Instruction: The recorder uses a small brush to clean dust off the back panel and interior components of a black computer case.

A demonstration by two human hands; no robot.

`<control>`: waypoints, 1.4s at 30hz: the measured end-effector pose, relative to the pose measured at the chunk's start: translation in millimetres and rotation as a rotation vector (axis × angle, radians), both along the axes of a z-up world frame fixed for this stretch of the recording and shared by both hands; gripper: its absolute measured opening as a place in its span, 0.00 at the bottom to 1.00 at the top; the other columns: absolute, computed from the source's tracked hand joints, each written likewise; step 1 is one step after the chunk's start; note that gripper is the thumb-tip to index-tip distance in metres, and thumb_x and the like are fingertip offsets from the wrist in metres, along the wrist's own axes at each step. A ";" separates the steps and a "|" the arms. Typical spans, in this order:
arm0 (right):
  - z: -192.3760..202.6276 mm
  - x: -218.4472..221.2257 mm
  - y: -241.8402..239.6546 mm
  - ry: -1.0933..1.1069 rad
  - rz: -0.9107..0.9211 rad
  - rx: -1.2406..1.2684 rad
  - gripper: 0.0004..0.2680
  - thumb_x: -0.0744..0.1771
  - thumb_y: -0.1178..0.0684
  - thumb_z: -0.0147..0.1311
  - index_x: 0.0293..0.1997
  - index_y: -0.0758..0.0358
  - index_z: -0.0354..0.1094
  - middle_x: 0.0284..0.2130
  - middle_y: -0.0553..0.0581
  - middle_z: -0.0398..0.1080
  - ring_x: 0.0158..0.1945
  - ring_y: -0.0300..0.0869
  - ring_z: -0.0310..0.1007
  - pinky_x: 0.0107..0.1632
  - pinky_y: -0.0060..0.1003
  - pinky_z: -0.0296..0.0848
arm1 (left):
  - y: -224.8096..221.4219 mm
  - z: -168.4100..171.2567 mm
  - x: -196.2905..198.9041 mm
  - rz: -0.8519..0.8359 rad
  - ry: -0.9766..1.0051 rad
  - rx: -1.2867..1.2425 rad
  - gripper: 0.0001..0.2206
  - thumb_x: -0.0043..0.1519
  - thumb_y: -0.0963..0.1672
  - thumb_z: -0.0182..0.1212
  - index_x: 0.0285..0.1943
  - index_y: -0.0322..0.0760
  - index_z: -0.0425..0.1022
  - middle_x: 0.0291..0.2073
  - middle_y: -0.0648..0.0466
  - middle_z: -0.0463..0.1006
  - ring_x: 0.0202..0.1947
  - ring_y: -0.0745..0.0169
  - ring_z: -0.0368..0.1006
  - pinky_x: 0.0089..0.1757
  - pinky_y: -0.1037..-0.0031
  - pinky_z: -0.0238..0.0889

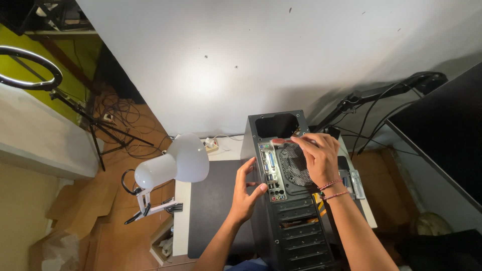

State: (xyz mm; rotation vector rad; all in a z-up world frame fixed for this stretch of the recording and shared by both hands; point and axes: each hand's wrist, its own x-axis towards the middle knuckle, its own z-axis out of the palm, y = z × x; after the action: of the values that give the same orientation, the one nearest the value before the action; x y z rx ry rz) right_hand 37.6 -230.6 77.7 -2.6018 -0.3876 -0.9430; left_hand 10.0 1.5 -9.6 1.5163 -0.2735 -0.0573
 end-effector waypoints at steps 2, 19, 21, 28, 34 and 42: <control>-0.1 0.4 1.5 0.009 0.009 -0.006 0.11 0.66 0.60 0.57 0.52 0.50 0.78 0.43 0.45 0.73 0.51 0.43 0.69 0.61 0.43 0.58 | -1.4 -1.8 0.3 0.013 -0.003 -0.005 0.38 0.56 0.53 0.64 0.77 0.44 0.57 0.70 0.51 0.61 0.69 0.53 0.60 0.55 0.62 0.63; 1.0 6.4 4.1 0.010 0.046 -0.082 0.12 0.66 0.59 0.58 0.51 0.46 0.79 0.43 0.44 0.73 0.50 0.41 0.69 0.60 0.43 0.56 | -6.9 -8.7 -1.4 0.066 0.006 -0.012 0.37 0.54 0.53 0.65 0.75 0.46 0.60 0.70 0.53 0.62 0.67 0.56 0.60 0.54 0.64 0.63; 0.3 2.9 4.6 0.023 -0.019 -0.048 0.12 0.66 0.59 0.58 0.53 0.48 0.79 0.43 0.44 0.73 0.50 0.40 0.69 0.60 0.43 0.56 | -6.5 -10.2 -0.4 0.068 -0.007 -0.021 0.37 0.55 0.53 0.65 0.75 0.46 0.60 0.69 0.52 0.62 0.67 0.55 0.61 0.54 0.64 0.63; -4.1 1.2 10.0 -0.006 -0.050 0.024 0.09 0.68 0.57 0.57 0.52 0.51 0.78 0.43 0.45 0.73 0.50 0.42 0.69 0.59 0.43 0.57 | -5.3 -13.4 1.8 0.042 0.000 0.020 0.38 0.55 0.54 0.64 0.75 0.45 0.59 0.69 0.52 0.61 0.67 0.55 0.59 0.55 0.64 0.63; -3.5 -0.9 10.5 0.018 -0.040 0.011 0.09 0.68 0.57 0.56 0.53 0.52 0.77 0.42 0.45 0.73 0.49 0.42 0.69 0.59 0.44 0.58 | -3.9 -11.8 2.5 0.030 0.010 0.015 0.39 0.53 0.55 0.65 0.75 0.44 0.59 0.68 0.52 0.62 0.67 0.54 0.60 0.54 0.63 0.63; -4.9 -4.3 8.8 0.013 0.089 0.069 0.07 0.69 0.60 0.54 0.50 0.57 0.76 0.44 0.51 0.74 0.48 0.47 0.71 0.54 0.43 0.66 | -4.3 -10.3 -1.7 0.036 0.000 -0.029 0.38 0.55 0.54 0.65 0.76 0.44 0.58 0.69 0.51 0.61 0.68 0.53 0.60 0.53 0.63 0.63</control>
State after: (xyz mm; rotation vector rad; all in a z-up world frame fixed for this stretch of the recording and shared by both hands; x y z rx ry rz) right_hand 33.3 -221.8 72.9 -2.5052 -0.4559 -0.8934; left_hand 8.4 -2.8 -19.9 1.4919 -0.2460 -0.0240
